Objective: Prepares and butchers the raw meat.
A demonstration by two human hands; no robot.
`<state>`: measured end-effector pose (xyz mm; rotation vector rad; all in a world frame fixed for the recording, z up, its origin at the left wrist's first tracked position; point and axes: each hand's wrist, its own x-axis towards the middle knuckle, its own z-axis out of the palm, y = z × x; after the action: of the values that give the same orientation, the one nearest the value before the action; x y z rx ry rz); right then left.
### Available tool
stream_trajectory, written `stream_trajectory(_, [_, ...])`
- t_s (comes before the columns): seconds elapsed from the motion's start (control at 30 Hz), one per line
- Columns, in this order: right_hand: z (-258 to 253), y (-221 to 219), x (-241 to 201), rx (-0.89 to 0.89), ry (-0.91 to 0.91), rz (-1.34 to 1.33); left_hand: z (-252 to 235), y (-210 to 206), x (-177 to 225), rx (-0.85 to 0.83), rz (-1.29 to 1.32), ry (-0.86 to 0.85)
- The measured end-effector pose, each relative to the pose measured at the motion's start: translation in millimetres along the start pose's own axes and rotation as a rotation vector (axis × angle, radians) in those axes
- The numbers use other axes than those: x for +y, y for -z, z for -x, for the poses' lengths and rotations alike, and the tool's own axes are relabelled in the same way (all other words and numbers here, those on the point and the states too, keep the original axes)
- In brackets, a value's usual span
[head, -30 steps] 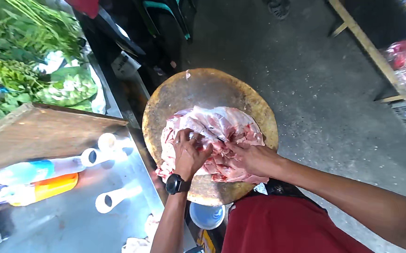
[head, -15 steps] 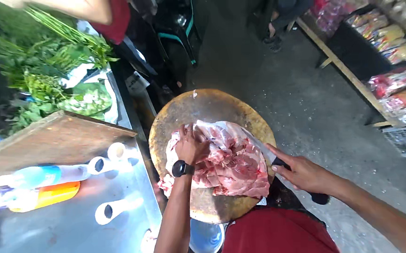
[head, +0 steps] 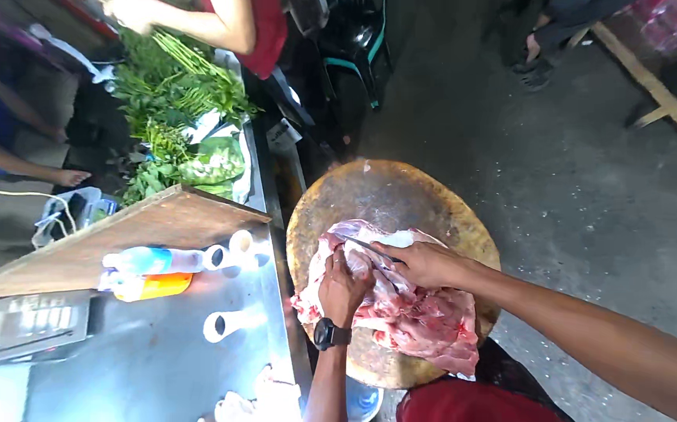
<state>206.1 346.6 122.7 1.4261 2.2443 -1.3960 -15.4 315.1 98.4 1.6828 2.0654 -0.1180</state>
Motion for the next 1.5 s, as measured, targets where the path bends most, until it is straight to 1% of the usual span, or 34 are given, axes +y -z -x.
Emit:
stream_trajectory(0.17, [-18.2,3.4,-21.8,-0.062,0.0,0.147,1.4,-5.3,-12.5,0.011,0.045,0.009])
stream_trajectory(0.33, [-23.4,2.4,-26.2,-0.112,-0.026,0.203,-0.1,-2.9,-17.8,0.005,0.084,0.016])
stream_trajectory(0.47, [4.4,-1.9,-23.1,-0.144,-0.102,0.251,-0.3,-7.6,-28.5,0.012,0.08,-0.009])
stream_trajectory(0.57, [27.8,-5.1,-15.2,-0.176,-0.136,0.302,3.1,-9.9,-31.1,-0.017,0.088,-0.046])
stream_trajectory(0.7, [36.0,15.3,-24.0,-0.211,-0.137,0.278,10.3,-12.4,-34.2,0.002,0.13,-0.082])
stream_trajectory(0.77, [30.0,18.3,-28.8,-0.189,-0.132,0.209,12.7,-16.3,-39.7,0.041,0.167,-0.086])
stream_trajectory(0.83, [16.6,11.8,-29.9,-0.167,-0.095,0.148,14.6,-18.2,-45.1,0.063,0.177,-0.085])
stream_trajectory(0.9, [1.5,4.6,-33.3,-0.181,-0.071,0.128,15.3,-18.0,-49.5,0.074,0.177,-0.081])
stream_trajectory(0.97, [-6.5,1.1,-38.9,-0.194,-0.069,0.164,16.6,-18.1,-52.1,0.074,0.186,-0.079])
stream_trajectory(1.13, [-10.0,10.3,-59.1,-0.277,-0.128,0.269,20.1,-18.1,-52.7,0.061,0.201,-0.06])
stream_trajectory(1.23, [-19.6,2.3,-65.3,-0.242,-0.128,0.364,21.2,-17.7,-55.1,0.057,0.214,-0.053])
stream_trajectory(1.33, [-9.0,-10.0,-65.7,-0.184,-0.138,0.44,19.6,-18.0,-58.7,0.078,0.242,-0.047])
stream_trajectory(1.43, [21.8,-11.3,-54.4,-0.264,-0.21,0.433,19.5,-20.0,-61.2,0.103,0.252,-0.052])
stream_trajectory(1.5, [32.3,-8.8,-53.9,-0.313,-0.263,0.445,20.7,-23.1,-60.7,0.109,0.283,-0.073])
